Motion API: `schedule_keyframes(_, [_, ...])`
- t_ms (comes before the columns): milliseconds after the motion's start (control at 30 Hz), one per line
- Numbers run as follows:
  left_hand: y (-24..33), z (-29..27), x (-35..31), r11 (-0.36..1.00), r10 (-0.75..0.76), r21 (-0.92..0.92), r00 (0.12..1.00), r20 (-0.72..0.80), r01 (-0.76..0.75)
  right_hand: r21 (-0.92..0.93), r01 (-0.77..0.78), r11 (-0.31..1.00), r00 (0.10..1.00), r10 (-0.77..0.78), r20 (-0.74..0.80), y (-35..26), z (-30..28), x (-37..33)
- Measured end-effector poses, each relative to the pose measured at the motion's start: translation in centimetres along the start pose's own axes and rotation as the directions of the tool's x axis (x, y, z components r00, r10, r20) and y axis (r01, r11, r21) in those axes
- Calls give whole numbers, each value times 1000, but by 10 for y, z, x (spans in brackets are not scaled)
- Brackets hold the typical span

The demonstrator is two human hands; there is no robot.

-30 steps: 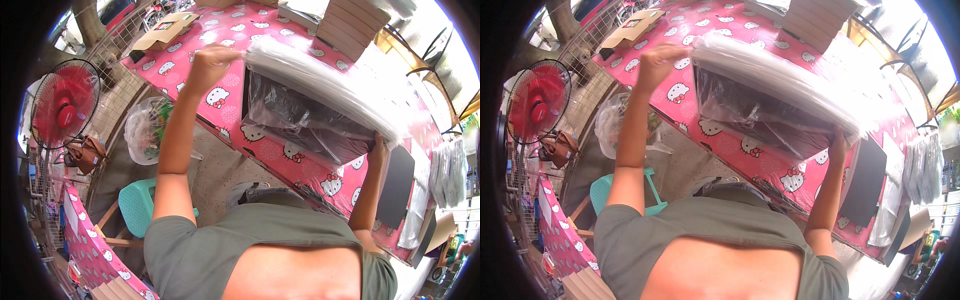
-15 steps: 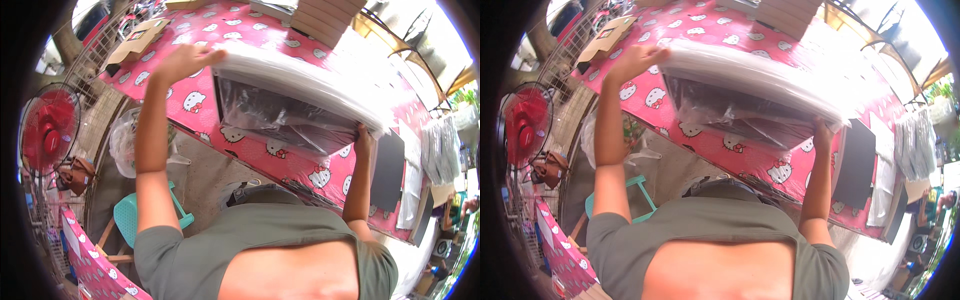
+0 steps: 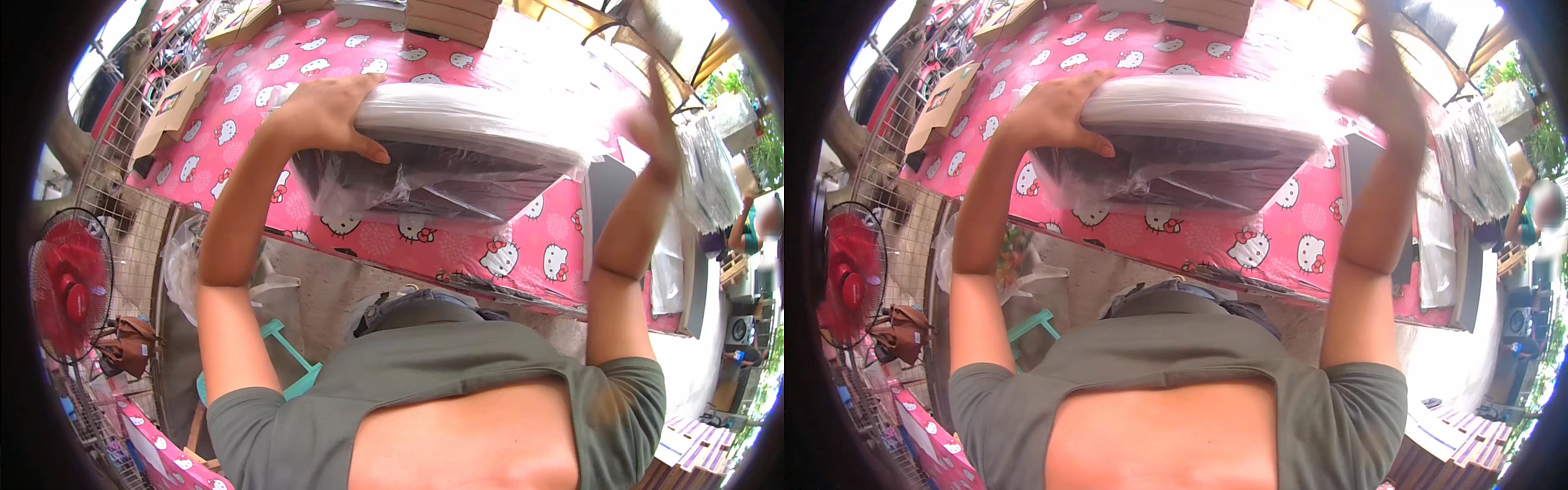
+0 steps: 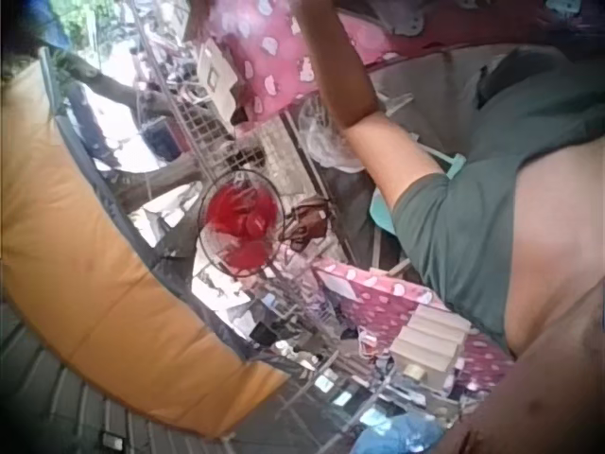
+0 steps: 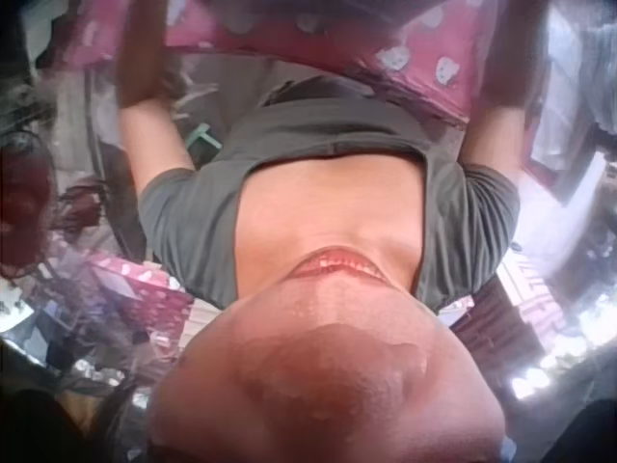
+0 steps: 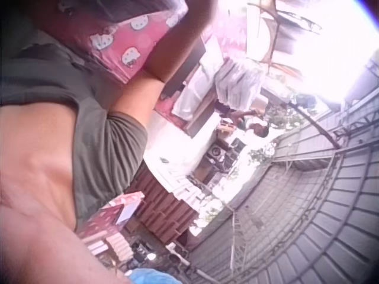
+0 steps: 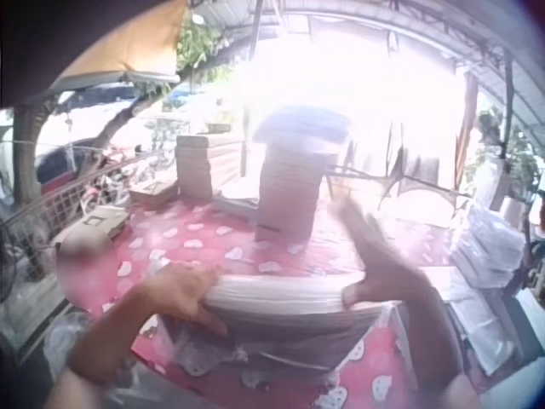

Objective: The person puts flat black and white items into individual plastic bags and then places the bagged items onto a stack on a table.

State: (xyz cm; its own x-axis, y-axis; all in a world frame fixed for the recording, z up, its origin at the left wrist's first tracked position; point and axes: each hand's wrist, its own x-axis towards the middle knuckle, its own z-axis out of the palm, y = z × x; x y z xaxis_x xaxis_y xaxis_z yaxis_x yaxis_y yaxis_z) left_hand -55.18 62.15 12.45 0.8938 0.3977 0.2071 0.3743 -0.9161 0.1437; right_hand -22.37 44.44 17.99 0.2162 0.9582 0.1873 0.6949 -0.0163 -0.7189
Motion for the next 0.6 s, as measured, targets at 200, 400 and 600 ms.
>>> schedule_keyframes(200, [4,-11,0,993,-109,69,980,168,98,-401,466,789,882,-380,277,-25,58,29])
schedule_keyframes(400, [-9,-1,-7,991,-43,125,996,-77,53,-571,141,808,930,89,356,-32,91,18])
schedule_keyframes(600, [-35,72,-86,868,-432,-349,191,-881,354,-517,178,837,951,-11,310,-18,98,18])
